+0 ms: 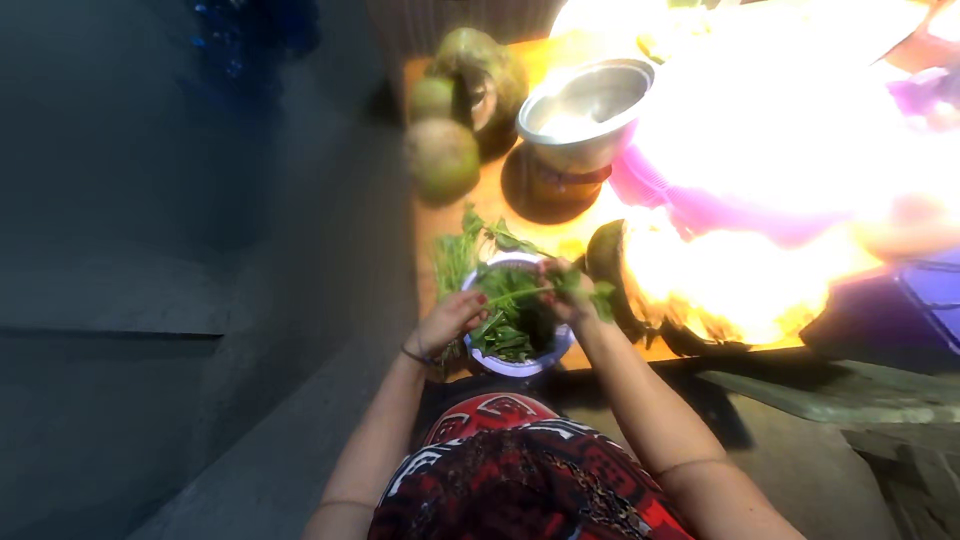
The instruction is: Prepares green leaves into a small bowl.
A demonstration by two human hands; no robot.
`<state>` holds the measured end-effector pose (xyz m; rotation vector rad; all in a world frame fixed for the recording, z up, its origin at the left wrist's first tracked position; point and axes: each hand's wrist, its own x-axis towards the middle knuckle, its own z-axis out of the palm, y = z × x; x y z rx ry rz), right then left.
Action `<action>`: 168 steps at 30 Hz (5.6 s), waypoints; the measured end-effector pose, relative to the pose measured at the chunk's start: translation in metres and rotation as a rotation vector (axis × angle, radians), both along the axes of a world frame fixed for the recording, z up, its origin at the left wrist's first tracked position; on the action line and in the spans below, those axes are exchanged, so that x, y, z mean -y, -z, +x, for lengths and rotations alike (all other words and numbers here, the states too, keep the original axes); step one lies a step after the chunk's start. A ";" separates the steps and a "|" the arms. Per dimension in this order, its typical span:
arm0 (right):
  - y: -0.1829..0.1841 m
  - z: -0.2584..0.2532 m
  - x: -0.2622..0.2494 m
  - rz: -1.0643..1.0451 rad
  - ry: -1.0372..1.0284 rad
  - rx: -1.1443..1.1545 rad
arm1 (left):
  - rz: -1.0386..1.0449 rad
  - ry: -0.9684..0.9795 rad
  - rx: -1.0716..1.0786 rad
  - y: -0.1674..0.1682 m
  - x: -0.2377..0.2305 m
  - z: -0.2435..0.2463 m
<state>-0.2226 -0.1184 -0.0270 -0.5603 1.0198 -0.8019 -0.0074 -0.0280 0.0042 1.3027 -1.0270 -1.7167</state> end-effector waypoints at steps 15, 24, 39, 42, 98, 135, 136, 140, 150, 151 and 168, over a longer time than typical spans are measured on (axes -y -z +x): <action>-0.017 -0.019 -0.003 -0.063 -0.698 0.069 | -0.115 0.039 0.442 -0.018 0.001 0.013; -0.015 0.017 0.007 -0.036 0.257 -0.169 | -0.249 -0.022 0.607 -0.009 -0.002 -0.016; 0.081 0.012 -0.038 -1.213 -0.846 -1.134 | 0.222 -0.381 0.517 0.101 0.012 0.032; 0.100 -0.004 -0.029 -1.115 -0.962 -1.224 | 0.272 -0.272 0.552 0.102 -0.003 0.022; -0.007 0.013 0.040 -0.172 -0.152 -0.243 | -0.124 -0.325 0.442 0.055 0.012 0.010; -0.012 0.040 -0.024 -0.436 -0.157 -0.168 | 0.026 -0.414 -0.172 0.001 -0.008 -0.005; -0.010 0.038 -0.025 -0.488 -0.206 -0.171 | 0.038 -0.416 -0.222 0.002 -0.008 -0.006; -0.008 0.033 -0.026 -0.737 -0.408 -0.277 | 0.040 -0.377 -0.308 0.005 -0.010 -0.007; -0.014 0.029 -0.021 -1.149 -0.651 -0.488 | 0.040 -0.312 -0.449 0.014 -0.010 -0.006; -0.012 0.030 -0.021 -1.160 -0.650 -0.480 | 0.041 -0.308 -0.455 0.015 -0.010 -0.006; -0.009 0.033 -0.024 -0.309 -0.362 -0.261 | -0.075 -0.366 0.121 0.005 -0.005 -0.014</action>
